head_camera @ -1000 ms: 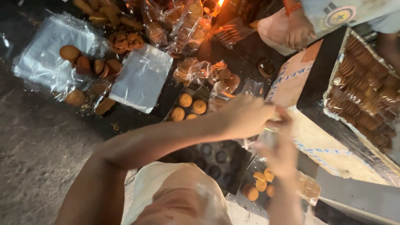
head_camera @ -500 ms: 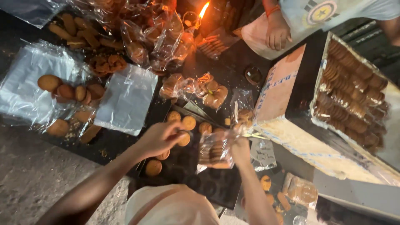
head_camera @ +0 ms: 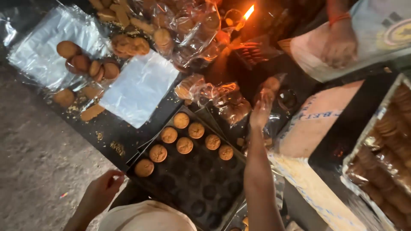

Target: The person is placing cookies into plastic bags and organizing them on a table in a bakery environment.

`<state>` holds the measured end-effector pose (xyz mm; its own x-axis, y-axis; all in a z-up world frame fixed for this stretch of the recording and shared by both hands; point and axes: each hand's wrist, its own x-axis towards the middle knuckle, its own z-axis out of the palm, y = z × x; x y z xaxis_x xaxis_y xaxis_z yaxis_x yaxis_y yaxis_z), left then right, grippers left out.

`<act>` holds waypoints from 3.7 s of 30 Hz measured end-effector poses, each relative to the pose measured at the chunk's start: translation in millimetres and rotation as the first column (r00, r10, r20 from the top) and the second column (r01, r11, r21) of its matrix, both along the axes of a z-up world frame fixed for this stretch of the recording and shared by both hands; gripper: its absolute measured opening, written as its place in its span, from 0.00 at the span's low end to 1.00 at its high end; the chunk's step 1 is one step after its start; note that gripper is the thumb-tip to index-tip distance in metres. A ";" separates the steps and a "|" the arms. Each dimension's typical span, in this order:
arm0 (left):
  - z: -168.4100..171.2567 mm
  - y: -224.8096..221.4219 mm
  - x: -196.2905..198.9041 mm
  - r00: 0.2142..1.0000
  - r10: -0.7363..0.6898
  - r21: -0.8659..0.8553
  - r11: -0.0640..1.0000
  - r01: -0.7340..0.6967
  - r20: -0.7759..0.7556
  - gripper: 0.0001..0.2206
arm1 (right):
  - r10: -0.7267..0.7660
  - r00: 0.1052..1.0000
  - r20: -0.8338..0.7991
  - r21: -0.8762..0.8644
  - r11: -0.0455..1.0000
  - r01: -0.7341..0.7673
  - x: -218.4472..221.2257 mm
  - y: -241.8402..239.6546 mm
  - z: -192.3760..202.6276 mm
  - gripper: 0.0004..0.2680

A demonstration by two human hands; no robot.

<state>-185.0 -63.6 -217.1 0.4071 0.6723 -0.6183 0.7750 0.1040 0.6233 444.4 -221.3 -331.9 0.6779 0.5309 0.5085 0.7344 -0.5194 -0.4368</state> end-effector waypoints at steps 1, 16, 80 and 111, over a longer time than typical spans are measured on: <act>0.2 -3.2 -7.2 0.994 0.012 -0.028 1.000 -0.015 -0.112 0.13 | -0.003 1.000 0.026 -0.049 0.999 0.005 -4.7 -8.4 -11.8 0.17; -79.3 168.2 148.7 0.889 -0.417 0.761 0.635 0.134 0.191 0.23 | -0.103 0.923 -0.370 0.265 0.941 0.211 -265.0 -126.3 68.8 0.09; -41.8 183.5 142.3 0.636 0.237 -0.392 0.913 0.112 0.734 0.22 | 0.116 0.627 -0.770 0.582 0.532 0.615 -415.8 127.8 135.3 0.14; -79.6 240.2 183.4 0.986 -0.163 0.856 0.515 0.048 0.043 0.38 | 0.427 0.715 -0.554 0.812 0.084 0.578 -400.9 -93.6 215.2 0.06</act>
